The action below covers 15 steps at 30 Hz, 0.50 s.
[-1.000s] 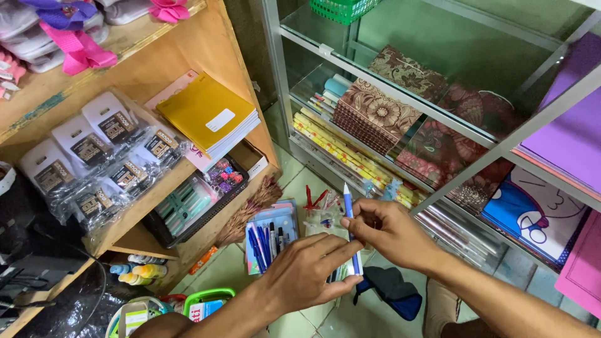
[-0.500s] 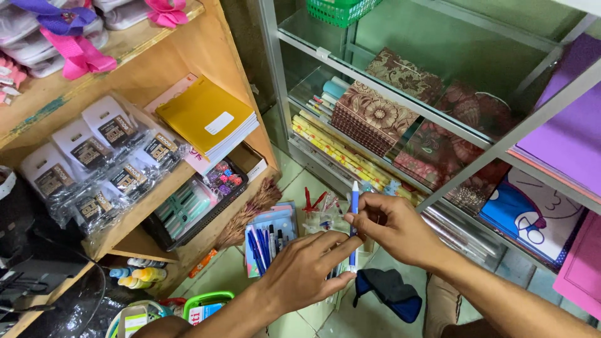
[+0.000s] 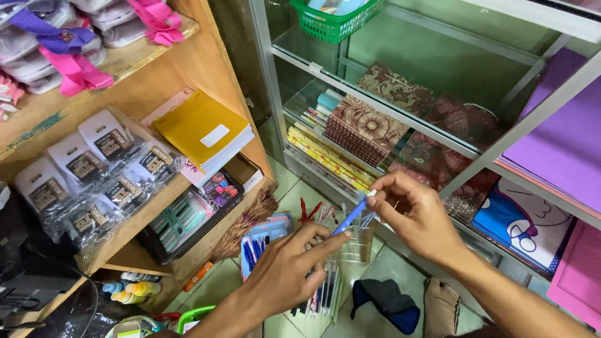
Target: The person is organizing pens in a clear plastic container. They pick up pens, remove their caps, and place them into the container. The person handles various pens, including blue and white ones, and arranges them in the container.
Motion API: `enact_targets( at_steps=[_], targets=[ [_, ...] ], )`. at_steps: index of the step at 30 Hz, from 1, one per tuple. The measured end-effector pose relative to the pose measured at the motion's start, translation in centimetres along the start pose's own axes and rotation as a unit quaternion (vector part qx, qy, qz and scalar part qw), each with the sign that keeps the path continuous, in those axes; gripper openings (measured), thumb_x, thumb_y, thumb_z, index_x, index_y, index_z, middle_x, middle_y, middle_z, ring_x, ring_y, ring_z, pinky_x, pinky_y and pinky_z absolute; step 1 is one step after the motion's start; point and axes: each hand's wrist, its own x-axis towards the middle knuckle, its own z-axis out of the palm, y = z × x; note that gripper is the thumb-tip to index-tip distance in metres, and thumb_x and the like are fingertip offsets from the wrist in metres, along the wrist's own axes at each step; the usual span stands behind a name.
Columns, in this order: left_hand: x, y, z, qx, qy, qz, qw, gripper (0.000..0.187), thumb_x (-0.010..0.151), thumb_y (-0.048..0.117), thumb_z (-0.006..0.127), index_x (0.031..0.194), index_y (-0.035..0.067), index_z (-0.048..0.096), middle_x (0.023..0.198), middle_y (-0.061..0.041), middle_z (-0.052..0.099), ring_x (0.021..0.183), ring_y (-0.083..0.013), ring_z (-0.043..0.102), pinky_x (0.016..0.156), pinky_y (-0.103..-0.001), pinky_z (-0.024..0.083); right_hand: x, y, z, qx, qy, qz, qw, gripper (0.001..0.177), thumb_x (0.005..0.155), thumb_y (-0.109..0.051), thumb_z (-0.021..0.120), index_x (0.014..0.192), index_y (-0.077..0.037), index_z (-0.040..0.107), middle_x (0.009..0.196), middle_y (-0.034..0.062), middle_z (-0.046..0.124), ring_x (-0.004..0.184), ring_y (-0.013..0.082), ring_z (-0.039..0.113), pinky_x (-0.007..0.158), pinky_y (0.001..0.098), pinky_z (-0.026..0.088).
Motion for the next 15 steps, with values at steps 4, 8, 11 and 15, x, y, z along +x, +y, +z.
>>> enact_targets(
  at_steps=[4,8,11,15],
  targets=[
    [0.0,-0.5,-0.4,-0.035,0.006,-0.033,0.999,0.059,0.083,0.0,0.066,0.14,0.017,0.065,0.113,-0.01,0.067,0.082,-0.0251,0.07,0.07,-0.036,0.057,0.1,0.5,-0.1,-0.068,0.006,-0.025,0.997,0.015,0.092,-0.015,0.071,0.101,-0.004,0.068,0.082,-0.0005,0.072,0.074,0.0041,0.063,0.062,0.0226,0.051],
    [0.2,-1.1,-0.7,-0.149,0.106,-0.094,0.979,0.044,0.094,0.007,0.065,0.138,0.009,0.062,0.106,-0.01,0.075,0.09,-0.0158,0.073,0.077,-0.031,0.057,0.2,3.1,0.3,-0.016,-0.048,0.013,0.999,0.016,0.096,-0.019,0.069,0.093,-0.003,0.068,0.073,0.0014,0.067,0.067,0.0065,0.059,0.056,0.0257,0.046],
    [0.0,-2.8,0.1,-0.269,0.158,-0.168,0.935,0.032,0.097,0.012,0.066,0.128,0.005,0.062,0.101,-0.009,0.078,0.091,-0.0113,0.073,0.078,-0.028,0.056,-0.1,3.7,1.1,0.015,-0.121,0.033,0.992,0.02,0.099,-0.021,0.066,0.091,-0.003,0.07,0.07,0.002,0.065,0.063,0.0078,0.057,0.055,0.027,0.045],
    [0.0,-3.6,0.8,-0.387,0.186,-0.194,0.882,0.024,0.098,0.014,0.067,0.118,0.001,0.064,0.098,-0.006,0.075,0.091,-0.0093,0.071,0.079,-0.025,0.055,-0.6,1.7,2.5,0.041,-0.223,0.045,0.973,0.024,0.098,-0.027,0.062,0.095,-0.005,0.073,0.071,-0.0002,0.068,0.064,0.0073,0.061,0.057,0.0264,0.051]
  ],
)
